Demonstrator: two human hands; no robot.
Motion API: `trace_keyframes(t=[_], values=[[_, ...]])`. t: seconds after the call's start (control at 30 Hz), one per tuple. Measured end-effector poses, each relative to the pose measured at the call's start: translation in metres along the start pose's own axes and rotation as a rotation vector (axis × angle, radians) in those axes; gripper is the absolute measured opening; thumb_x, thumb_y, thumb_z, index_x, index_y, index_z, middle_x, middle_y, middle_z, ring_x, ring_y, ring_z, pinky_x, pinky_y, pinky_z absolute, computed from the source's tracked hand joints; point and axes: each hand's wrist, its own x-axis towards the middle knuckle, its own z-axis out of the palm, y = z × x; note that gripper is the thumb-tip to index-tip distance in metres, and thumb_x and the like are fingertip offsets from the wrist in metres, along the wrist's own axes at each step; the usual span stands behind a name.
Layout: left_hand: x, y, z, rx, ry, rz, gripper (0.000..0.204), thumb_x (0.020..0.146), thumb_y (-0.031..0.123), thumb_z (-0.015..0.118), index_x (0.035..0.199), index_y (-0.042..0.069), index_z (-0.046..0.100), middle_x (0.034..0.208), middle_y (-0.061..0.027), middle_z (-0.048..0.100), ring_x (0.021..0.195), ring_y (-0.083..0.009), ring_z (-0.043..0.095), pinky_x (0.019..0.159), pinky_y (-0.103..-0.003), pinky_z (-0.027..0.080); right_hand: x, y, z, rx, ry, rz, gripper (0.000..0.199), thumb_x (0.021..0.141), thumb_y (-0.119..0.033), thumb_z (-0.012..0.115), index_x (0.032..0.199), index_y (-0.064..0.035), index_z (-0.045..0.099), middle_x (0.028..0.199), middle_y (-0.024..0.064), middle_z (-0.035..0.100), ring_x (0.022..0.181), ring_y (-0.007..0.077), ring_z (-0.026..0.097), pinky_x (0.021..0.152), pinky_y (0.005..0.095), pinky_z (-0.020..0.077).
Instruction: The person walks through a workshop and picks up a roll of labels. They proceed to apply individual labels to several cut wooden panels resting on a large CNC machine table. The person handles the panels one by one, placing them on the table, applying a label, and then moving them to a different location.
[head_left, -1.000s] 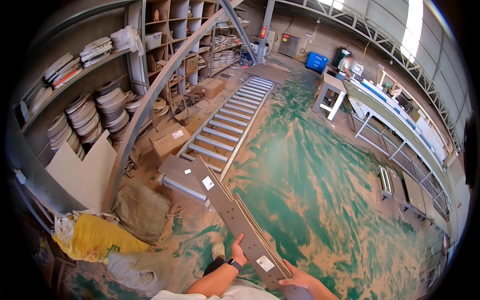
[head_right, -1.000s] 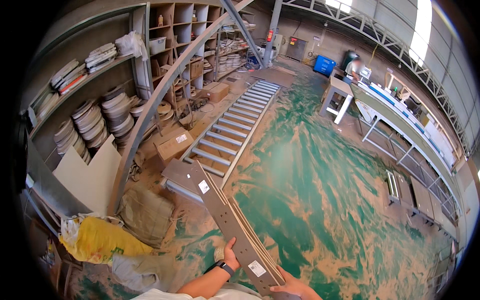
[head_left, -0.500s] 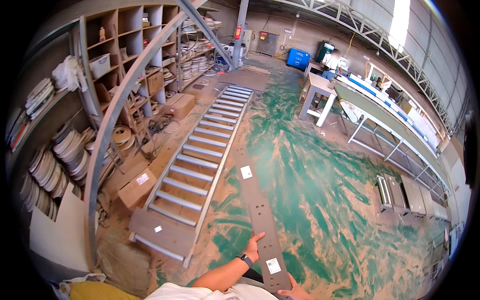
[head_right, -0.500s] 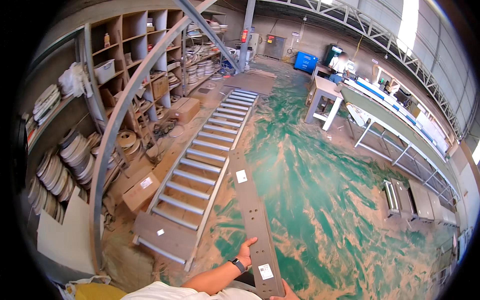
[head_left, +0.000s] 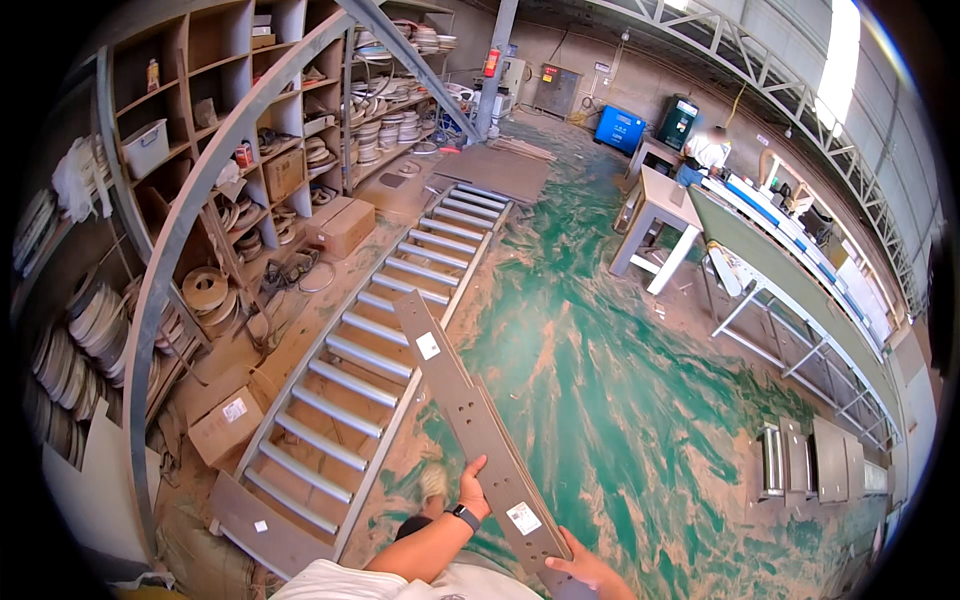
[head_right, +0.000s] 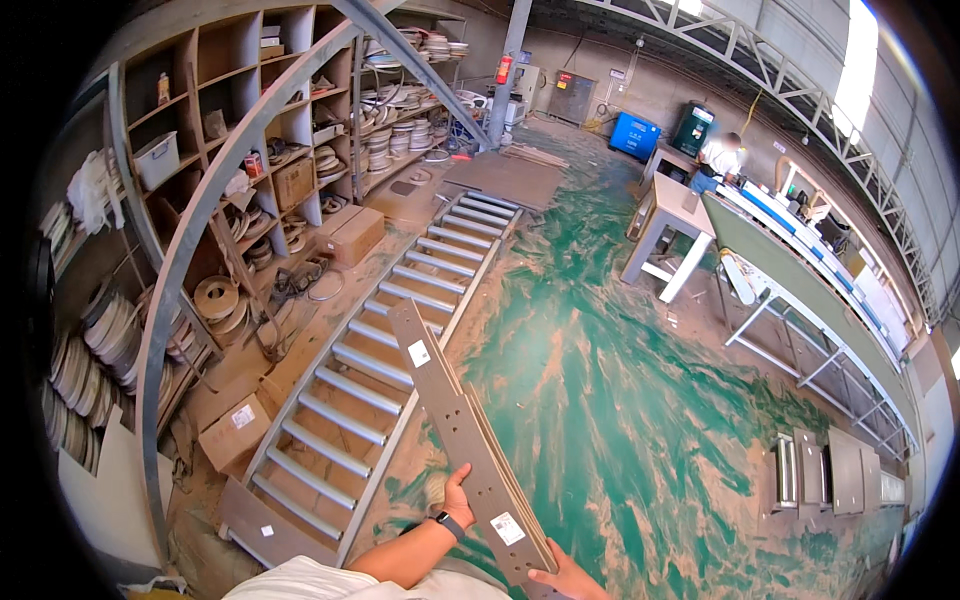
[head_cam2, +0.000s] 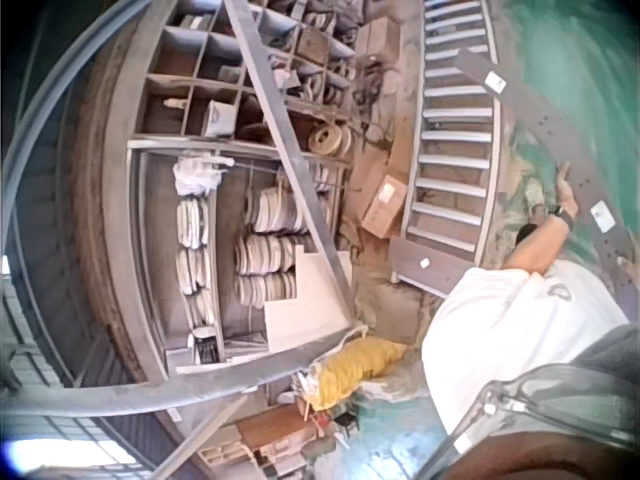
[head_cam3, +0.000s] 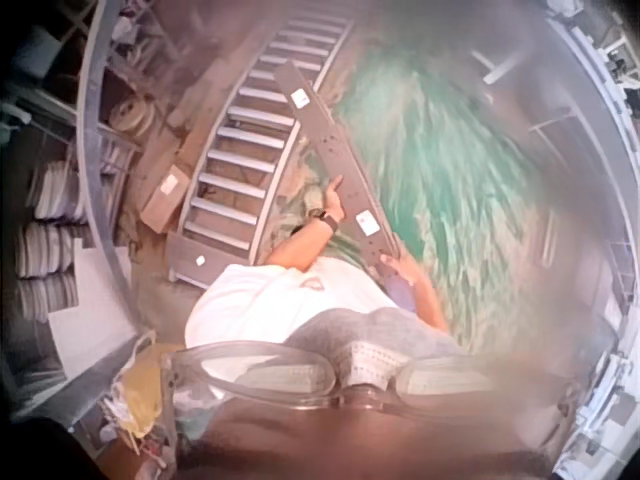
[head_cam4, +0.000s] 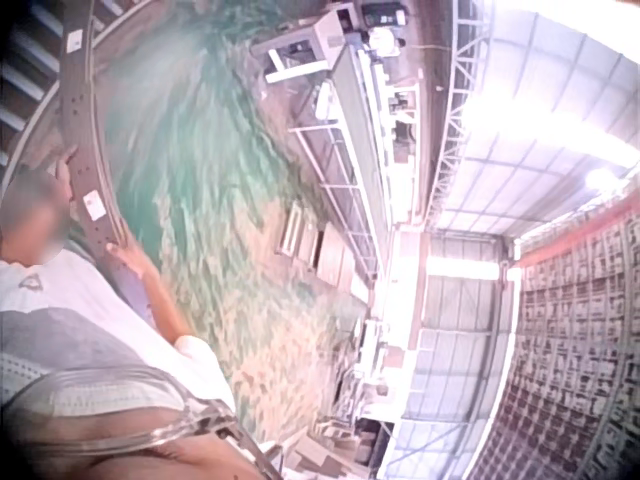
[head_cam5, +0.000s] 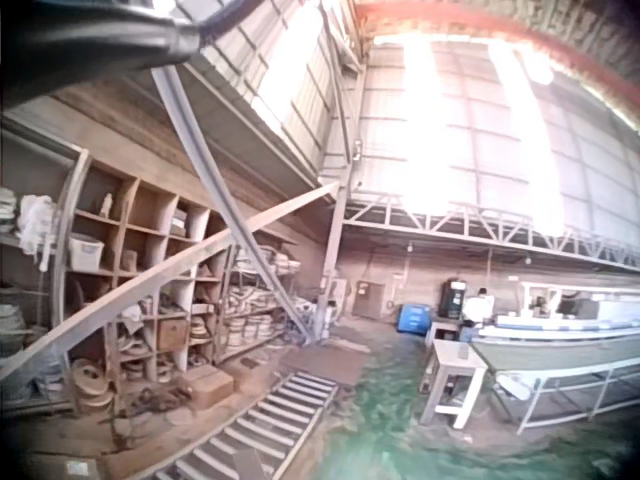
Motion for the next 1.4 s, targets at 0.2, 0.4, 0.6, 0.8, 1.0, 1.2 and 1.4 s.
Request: trace_keyframes(t=[0.2,0.4,0.6,0.8,1.0,1.2,1.4], values=[[0.186,0.068,0.057,0.084,0.179,0.081,0.045,0.085,0.024,0.065,0.125,0.01,0.049,0.116,-0.0148,0.06,0.106,-0.0335,0.059,0.092,-0.052,0.048,0.153,-0.084,-0.096,0.103,-0.058,0.054,0.099,0.079,-0.031,0.077,0.154,-0.0059,0.017,0.145,0.0154,0.042,0.132,0.025,0.041,0.107,0.0387,0.0343],[0.353,0.097,0.145,0.287,0.146,-0.024,0.059,0.085,0.018,0.067,0.135,0.023,0.036,0.122,-0.0099,0.055,0.11,-0.0301,0.057,0.09,-0.05,0.05,0.232,-0.175,-0.18,0.402,0.221,0.13,0.096,0.07,-0.019,0.08,0.15,-0.0009,0.029,0.146,0.0169,0.041,0.133,0.0277,0.041,0.111,0.0391,0.0327],[0.529,0.119,0.204,0.478,0.146,-0.189,0.074,0.081,0.022,0.074,0.14,0.025,0.03,0.132,-0.0059,0.05,0.123,-0.027,0.048,0.1,-0.049,0.041,0.331,-0.251,-0.272,0.394,0.329,0.02,0.095,0.07,-0.022,0.081,0.148,0.0,0.032,0.139,0.0168,0.048,0.129,0.0271,0.045,0.109,0.0385,0.0353],[0.717,0.168,0.259,0.497,0.264,-0.143,0.06,0.084,0.024,0.07,0.137,0.016,0.043,0.129,-0.0077,0.056,0.115,-0.0268,0.056,0.101,-0.046,0.042,0.478,-0.331,-0.41,0.354,0.219,0.004,0.089,0.073,-0.023,0.079,0.148,-0.004,0.035,0.14,0.0151,0.049,0.129,0.026,0.045,0.108,0.0382,0.033],[0.844,0.288,0.349,0.234,0.315,0.16,0.054,0.084,0.024,0.068,0.13,0.018,0.041,0.121,-0.0096,0.056,0.11,-0.0305,0.057,0.094,-0.05,0.048,0.655,-0.505,-0.525,0.145,-0.014,0.114,0.094,0.07,-0.029,0.082,0.149,-0.0069,0.034,0.142,0.0155,0.047,0.132,0.0271,0.042,0.109,0.0394,0.0297],[0.995,0.427,0.341,-0.044,0.305,0.356,0.05,0.085,0.026,0.067,0.129,0.015,0.044,0.116,-0.0104,0.057,0.109,-0.0323,0.057,0.092,-0.051,0.049,0.88,-0.628,-0.59,-0.131,-0.207,0.164,0.095,0.074,-0.035,0.08,0.151,-0.0092,0.031,0.143,0.0156,0.047,0.132,0.0277,0.042,0.109,0.0389,0.0306],[1.139,0.575,0.374,-0.129,0.345,0.419,0.052,0.087,0.028,0.065,0.132,0.015,0.044,0.118,-0.0114,0.057,0.107,-0.0319,0.057,0.089,-0.051,0.048,1.079,-0.753,-0.619,-0.089,-0.296,0.277,0.092,0.077,-0.032,0.077,0.153,-0.0119,0.029,0.143,0.0145,0.048,0.133,0.0271,0.042,0.11,0.0381,0.0298]])
